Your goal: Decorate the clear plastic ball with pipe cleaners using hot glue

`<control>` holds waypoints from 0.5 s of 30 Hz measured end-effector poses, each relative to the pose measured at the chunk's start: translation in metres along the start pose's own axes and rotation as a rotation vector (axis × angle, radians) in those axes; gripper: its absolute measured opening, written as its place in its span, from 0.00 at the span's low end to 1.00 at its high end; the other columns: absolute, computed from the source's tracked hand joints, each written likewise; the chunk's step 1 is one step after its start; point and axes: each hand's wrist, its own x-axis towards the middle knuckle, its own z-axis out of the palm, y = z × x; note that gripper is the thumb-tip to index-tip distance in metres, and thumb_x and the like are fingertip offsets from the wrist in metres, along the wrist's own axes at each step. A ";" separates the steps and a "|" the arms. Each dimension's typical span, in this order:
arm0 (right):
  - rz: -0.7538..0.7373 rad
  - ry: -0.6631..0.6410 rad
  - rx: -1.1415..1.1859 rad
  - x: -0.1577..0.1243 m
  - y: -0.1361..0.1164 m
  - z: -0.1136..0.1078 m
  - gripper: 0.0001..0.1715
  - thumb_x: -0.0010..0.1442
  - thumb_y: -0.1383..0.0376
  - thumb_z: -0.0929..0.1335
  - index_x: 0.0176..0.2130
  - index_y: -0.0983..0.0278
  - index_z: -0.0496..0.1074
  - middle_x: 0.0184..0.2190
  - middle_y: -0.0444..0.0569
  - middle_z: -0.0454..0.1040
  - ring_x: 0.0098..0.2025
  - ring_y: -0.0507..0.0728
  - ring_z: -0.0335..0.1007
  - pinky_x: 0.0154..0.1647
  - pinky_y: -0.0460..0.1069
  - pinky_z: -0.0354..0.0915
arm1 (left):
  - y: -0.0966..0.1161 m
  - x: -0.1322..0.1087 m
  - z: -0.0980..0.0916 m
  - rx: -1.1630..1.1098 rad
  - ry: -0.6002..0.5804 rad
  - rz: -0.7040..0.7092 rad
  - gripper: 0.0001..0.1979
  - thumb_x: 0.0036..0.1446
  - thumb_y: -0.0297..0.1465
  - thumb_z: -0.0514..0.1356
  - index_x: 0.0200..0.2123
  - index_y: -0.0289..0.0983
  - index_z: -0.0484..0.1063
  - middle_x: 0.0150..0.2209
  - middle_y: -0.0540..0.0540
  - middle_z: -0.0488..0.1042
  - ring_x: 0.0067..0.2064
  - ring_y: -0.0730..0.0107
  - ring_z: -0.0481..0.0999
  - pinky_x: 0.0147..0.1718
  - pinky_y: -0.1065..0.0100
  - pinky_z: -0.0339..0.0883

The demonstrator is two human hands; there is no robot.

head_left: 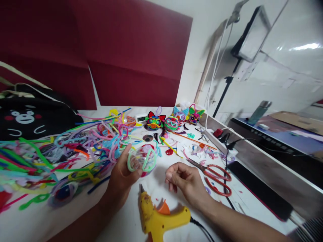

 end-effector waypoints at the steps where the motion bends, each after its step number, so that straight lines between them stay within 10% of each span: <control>1: 0.007 -0.006 0.007 0.000 0.000 -0.001 0.23 0.50 0.50 0.74 0.28 0.67 0.71 0.19 0.44 0.71 0.19 0.47 0.63 0.20 0.43 0.60 | -0.001 0.000 0.000 -0.003 0.001 -0.001 0.54 0.40 0.34 0.73 0.68 0.39 0.49 0.59 0.40 0.70 0.61 0.51 0.67 0.57 0.61 0.66; 15: -0.041 -0.073 0.003 0.007 0.005 -0.004 0.25 0.58 0.46 0.69 0.35 0.67 0.70 0.26 0.45 0.72 0.22 0.47 0.64 0.23 0.44 0.60 | 0.002 -0.003 -0.001 -0.006 0.019 -0.058 0.54 0.39 0.33 0.73 0.67 0.40 0.52 0.59 0.41 0.70 0.62 0.51 0.66 0.53 0.66 0.69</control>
